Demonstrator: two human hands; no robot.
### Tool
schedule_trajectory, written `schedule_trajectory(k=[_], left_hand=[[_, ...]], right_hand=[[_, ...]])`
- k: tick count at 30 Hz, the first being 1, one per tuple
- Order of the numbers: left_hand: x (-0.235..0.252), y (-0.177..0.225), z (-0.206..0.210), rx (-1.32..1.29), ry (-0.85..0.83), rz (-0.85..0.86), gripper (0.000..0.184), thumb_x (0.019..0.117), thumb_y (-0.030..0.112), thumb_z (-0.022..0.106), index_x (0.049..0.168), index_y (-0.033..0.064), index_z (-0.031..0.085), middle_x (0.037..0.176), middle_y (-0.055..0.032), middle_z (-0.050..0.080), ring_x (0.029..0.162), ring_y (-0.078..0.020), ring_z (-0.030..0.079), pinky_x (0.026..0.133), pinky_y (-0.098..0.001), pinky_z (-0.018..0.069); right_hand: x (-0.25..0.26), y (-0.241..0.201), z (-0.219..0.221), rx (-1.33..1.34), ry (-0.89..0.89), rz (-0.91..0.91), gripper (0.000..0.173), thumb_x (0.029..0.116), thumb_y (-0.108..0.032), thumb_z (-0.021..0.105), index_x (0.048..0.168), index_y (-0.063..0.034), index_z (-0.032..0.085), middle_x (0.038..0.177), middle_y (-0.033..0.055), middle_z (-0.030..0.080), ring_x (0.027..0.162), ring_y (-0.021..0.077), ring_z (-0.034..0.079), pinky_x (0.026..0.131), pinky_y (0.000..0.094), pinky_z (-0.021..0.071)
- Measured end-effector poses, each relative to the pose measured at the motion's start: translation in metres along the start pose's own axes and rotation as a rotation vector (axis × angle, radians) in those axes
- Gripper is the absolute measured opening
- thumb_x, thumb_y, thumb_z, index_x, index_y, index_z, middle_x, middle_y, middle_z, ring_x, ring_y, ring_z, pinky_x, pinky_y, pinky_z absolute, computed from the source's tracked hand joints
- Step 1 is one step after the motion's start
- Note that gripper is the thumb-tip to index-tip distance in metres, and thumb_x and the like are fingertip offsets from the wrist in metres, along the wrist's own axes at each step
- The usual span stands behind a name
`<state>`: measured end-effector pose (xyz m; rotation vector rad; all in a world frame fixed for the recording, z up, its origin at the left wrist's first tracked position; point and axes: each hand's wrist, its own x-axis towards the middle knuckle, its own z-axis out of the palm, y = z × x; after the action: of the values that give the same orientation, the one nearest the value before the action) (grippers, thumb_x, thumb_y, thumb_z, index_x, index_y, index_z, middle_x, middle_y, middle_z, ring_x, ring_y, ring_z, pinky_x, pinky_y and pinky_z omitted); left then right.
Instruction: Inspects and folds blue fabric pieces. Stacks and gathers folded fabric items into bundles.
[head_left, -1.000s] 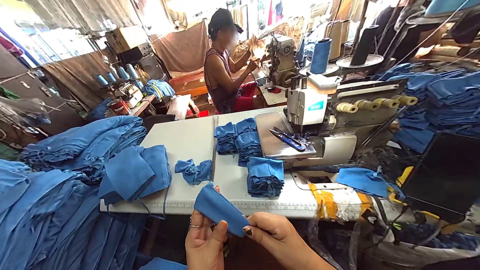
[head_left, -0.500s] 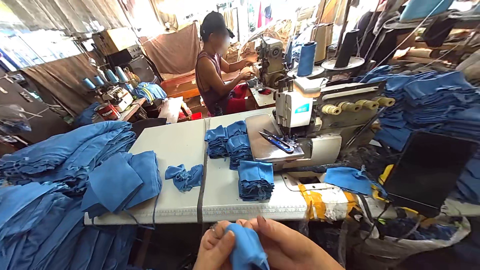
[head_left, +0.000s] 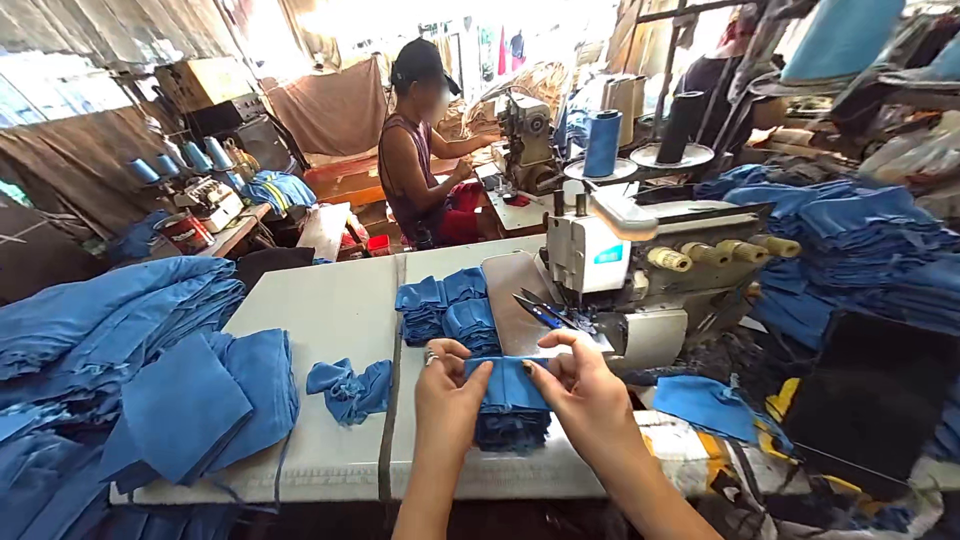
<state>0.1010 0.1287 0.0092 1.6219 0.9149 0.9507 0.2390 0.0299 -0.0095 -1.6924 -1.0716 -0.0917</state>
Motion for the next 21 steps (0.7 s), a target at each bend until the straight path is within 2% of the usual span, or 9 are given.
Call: schedule_trajectory(k=[2,4,7,9,11,13,14,17,21], left_hand=[[0.004,-0.019,0.002,0.063,-0.048,-0.053,0.038,0.0886,0.022,0.079,0.119,0.0036,0.063,0.080,-0.0039,0.067,0.069,-0.0138,0.064,0.069,-0.0343,0.0564],[0.000,-0.029,-0.004,0.045,-0.032,-0.032,0.041,0.0902,0.028,0.077,0.121,0.0043,0.064,0.084,-0.0012,0.066,0.070,-0.0097,0.063,0.067,-0.0279,0.0551],[-0.007,-0.038,-0.035,0.157,0.103,0.117,0.027,0.0945,0.025,0.071,0.112,0.0042,0.070,0.097,-0.0042,0.071,0.083,-0.0108,0.069,0.075,-0.0289,0.0592],[-0.004,-0.048,-0.064,0.391,0.196,0.183,0.016,0.0934,0.023,0.072,0.102,0.0089,0.075,0.098,-0.0033,0.071,0.087,-0.0134,0.068,0.078,-0.0340,0.0589],[0.000,-0.060,-0.092,0.661,0.191,0.218,0.012,0.0891,0.016,0.074,0.098,0.0098,0.077,0.101,-0.0074,0.071,0.094,-0.0240,0.067,0.082,-0.0483,0.0561],[0.000,-0.069,-0.112,0.912,0.097,0.206,0.019,0.0838,0.001,0.071,0.100,0.0095,0.078,0.107,-0.0134,0.071,0.104,-0.0363,0.067,0.086,-0.0605,0.0530],[0.000,-0.074,-0.116,1.026,0.060,0.207,0.025,0.0838,-0.004,0.068,0.103,0.0094,0.078,0.110,-0.0146,0.071,0.107,-0.0391,0.066,0.086,-0.0628,0.0521],[0.005,-0.095,-0.119,1.188,0.143,0.366,0.023,0.0877,-0.006,0.065,0.099,0.0091,0.079,0.103,-0.0143,0.073,0.100,-0.0377,0.069,0.082,-0.0590,0.0556],[0.020,-0.108,-0.126,1.191,0.207,0.465,0.012,0.0891,0.004,0.069,0.094,0.0079,0.079,0.099,-0.0135,0.073,0.096,-0.0354,0.071,0.083,-0.0567,0.0562]], right_hand=[[-0.007,0.009,0.012,-0.191,0.051,-0.123,0.030,0.0920,-0.028,0.069,0.116,-0.0095,0.068,0.067,0.0007,0.062,0.052,0.0155,0.058,0.048,0.0374,0.0516],[-0.011,0.011,0.015,-0.241,0.048,-0.156,0.029,0.0942,-0.030,0.067,0.112,-0.0080,0.070,0.068,0.0022,0.062,0.053,0.0169,0.057,0.047,0.0379,0.0499],[-0.013,0.013,0.015,-0.216,0.037,-0.151,0.029,0.0946,-0.032,0.065,0.111,-0.0076,0.068,0.066,0.0001,0.057,0.051,0.0138,0.050,0.045,0.0339,0.0441],[-0.013,0.014,0.014,-0.193,0.028,-0.144,0.032,0.0955,-0.033,0.064,0.114,-0.0076,0.066,0.067,-0.0009,0.055,0.052,0.0114,0.049,0.046,0.0312,0.0434],[-0.014,0.013,0.014,-0.194,0.027,-0.148,0.032,0.0957,-0.033,0.063,0.114,-0.0076,0.066,0.068,-0.0011,0.056,0.053,0.0105,0.050,0.047,0.0293,0.0441],[-0.015,0.015,0.014,-0.186,0.020,-0.156,0.031,0.0962,-0.032,0.063,0.113,-0.0072,0.068,0.071,-0.0011,0.057,0.056,0.0098,0.052,0.049,0.0280,0.0453],[-0.016,0.016,0.013,-0.183,0.016,-0.155,0.030,0.0964,-0.032,0.062,0.113,-0.0073,0.068,0.072,-0.0012,0.058,0.056,0.0094,0.052,0.049,0.0274,0.0459],[-0.018,0.019,0.010,-0.171,0.003,-0.138,0.030,0.0972,-0.031,0.060,0.117,-0.0087,0.067,0.074,-0.0018,0.058,0.058,0.0086,0.053,0.050,0.0269,0.0464],[-0.017,0.014,0.002,-0.154,0.012,-0.129,0.028,0.0974,-0.029,0.059,0.116,-0.0092,0.068,0.079,-0.0012,0.061,0.061,0.0079,0.054,0.053,0.0259,0.0483]])
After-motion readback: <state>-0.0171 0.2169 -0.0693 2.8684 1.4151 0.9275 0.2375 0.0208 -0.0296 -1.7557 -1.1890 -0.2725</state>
